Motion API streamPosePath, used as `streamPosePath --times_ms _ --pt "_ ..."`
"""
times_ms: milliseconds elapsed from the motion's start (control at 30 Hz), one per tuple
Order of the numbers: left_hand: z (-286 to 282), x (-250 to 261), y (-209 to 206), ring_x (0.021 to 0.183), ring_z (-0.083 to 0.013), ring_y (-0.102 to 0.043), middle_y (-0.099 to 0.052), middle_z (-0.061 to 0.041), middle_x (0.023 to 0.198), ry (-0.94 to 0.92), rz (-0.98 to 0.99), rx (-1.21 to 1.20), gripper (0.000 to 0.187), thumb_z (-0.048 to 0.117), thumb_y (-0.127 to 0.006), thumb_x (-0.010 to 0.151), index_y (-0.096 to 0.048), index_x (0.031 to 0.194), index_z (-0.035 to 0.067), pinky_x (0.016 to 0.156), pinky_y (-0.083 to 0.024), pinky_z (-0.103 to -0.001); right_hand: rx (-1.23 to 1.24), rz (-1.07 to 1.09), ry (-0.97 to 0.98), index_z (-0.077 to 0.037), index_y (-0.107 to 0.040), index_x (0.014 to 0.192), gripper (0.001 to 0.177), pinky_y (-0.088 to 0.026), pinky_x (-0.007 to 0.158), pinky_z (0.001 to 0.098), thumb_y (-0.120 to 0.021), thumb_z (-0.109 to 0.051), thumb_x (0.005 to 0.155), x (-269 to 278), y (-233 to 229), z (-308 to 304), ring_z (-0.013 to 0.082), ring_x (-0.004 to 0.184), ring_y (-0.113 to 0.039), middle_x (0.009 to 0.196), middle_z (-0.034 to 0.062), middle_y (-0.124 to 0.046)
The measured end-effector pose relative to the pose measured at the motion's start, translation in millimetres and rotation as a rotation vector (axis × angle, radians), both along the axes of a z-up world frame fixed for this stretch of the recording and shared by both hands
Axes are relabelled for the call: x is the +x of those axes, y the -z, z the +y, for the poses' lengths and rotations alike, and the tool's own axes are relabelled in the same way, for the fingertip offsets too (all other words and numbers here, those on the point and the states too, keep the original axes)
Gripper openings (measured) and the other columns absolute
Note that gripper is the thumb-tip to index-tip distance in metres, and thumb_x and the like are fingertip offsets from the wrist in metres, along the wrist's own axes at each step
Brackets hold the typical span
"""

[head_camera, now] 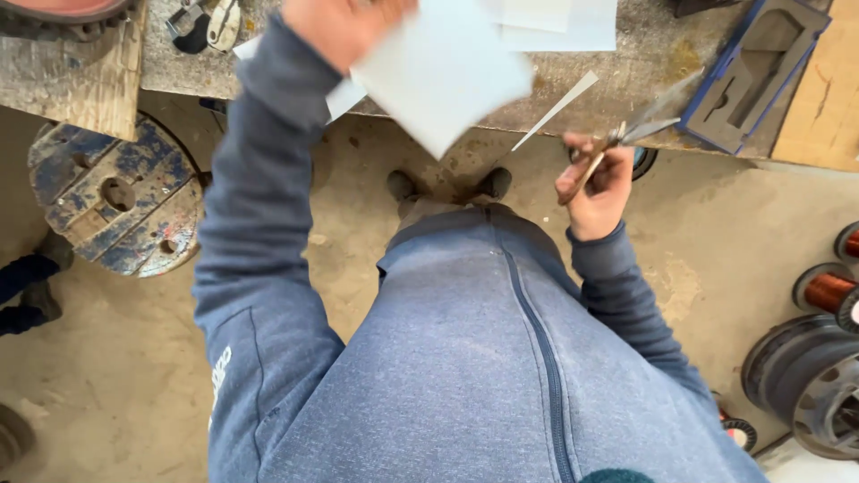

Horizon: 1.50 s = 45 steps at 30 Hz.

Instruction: The person uses scissors to cut a large white sheet of paper into smaller rectangular pieces on a workbench. They repeatedly trim the edges and separate the cut pieces, placing them on the table.

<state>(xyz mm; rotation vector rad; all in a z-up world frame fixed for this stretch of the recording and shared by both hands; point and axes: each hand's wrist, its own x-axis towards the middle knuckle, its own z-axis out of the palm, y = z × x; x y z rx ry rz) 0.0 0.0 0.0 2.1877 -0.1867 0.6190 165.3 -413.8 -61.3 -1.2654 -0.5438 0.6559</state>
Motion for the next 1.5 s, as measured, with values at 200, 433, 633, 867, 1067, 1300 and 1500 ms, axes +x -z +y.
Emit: streamPosePath --times_ms 200,433,633,867,1067,1300,1500 --pt "-94 -13 -61 0.076 -0.0296 -0.074 -0.077 -0.011 0.087 -0.024 0.334 0.129 0.02 0.013 -0.079 0.094 -0.073 0.112 0.01 0.063 -0.056 -0.042 -0.06 0.082 -0.352 -0.01 -0.045 0.118 0.045 -0.05 0.068 0.023 -0.08 -0.003 0.091 -19 -41 52 0.0067 0.078 -0.059 0.123 0.0145 -0.072" --pt "-91 -58 -45 0.078 -0.0171 -0.074 -0.077 -0.009 0.09 0.051 0.531 -0.364 0.032 0.014 -0.071 0.097 -0.067 0.128 0.008 0.069 -0.059 -0.031 -0.147 0.058 -0.386 -0.002 -0.055 0.108 0.027 -0.05 0.075 0.0223 -0.081 0.0 0.102 -46 -15 70 0.0058 0.08 -0.057 0.095 0.0031 -0.064" --pt "-120 -119 53 0.083 -0.019 -0.073 -0.077 -0.016 0.116 -0.271 0.013 -1.172 0.036 0.026 -0.046 0.117 -0.055 0.147 0.007 0.076 -0.06 -0.028 -0.061 0.164 -0.109 -0.008 -0.051 0.106 0.031 -0.048 0.068 0.0219 -0.081 -0.001 0.097 -41 -6 91 0.0051 0.075 -0.057 0.089 -0.0014 -0.061" --pt "-227 -87 85 0.099 -0.0156 -0.064 -0.07 -0.011 0.123 -0.069 0.328 -1.082 0.044 0.01 -0.077 0.096 -0.061 0.136 0.002 0.086 -0.056 -0.033 0.02 0.031 -0.044 -0.007 -0.052 0.112 0.031 -0.049 0.077 0.0197 -0.081 -0.001 0.105 -41 -7 104 0.005 0.083 -0.06 0.098 0.0001 -0.064" --pt "-214 -65 46 0.083 -0.0158 -0.07 -0.073 -0.011 0.108 -0.24 0.235 -1.264 0.035 0.022 -0.069 0.103 -0.062 0.131 0.002 0.071 -0.062 -0.031 0.039 -0.015 -0.146 -0.007 -0.051 0.113 0.034 -0.049 0.076 0.0206 -0.084 -0.006 0.106 -47 -18 112 0.0059 0.082 -0.061 0.094 0.0009 -0.064" --pt "-212 -59 50 0.08 -0.0159 -0.073 -0.076 -0.01 0.096 -0.375 0.236 -1.046 0.033 0.027 -0.068 0.104 -0.068 0.122 0.0 0.066 -0.062 -0.029 0.033 -0.058 -0.23 -0.005 -0.051 0.112 0.031 -0.047 0.075 0.0201 -0.082 -0.01 0.109 -37 -23 99 0.0057 0.078 -0.057 0.092 0.0012 -0.062" --pt "-198 -51 46 0.076 -0.0151 -0.07 -0.078 -0.009 0.094 -0.511 0.223 -1.118 0.032 0.028 -0.067 0.105 -0.072 0.119 0.0 0.068 -0.061 -0.028 -0.205 -0.129 -0.488 -0.007 -0.049 0.113 0.033 -0.054 0.079 0.0235 -0.077 -0.02 0.103 -55 -7 54 0.0103 0.087 -0.064 0.098 0.0035 -0.065"
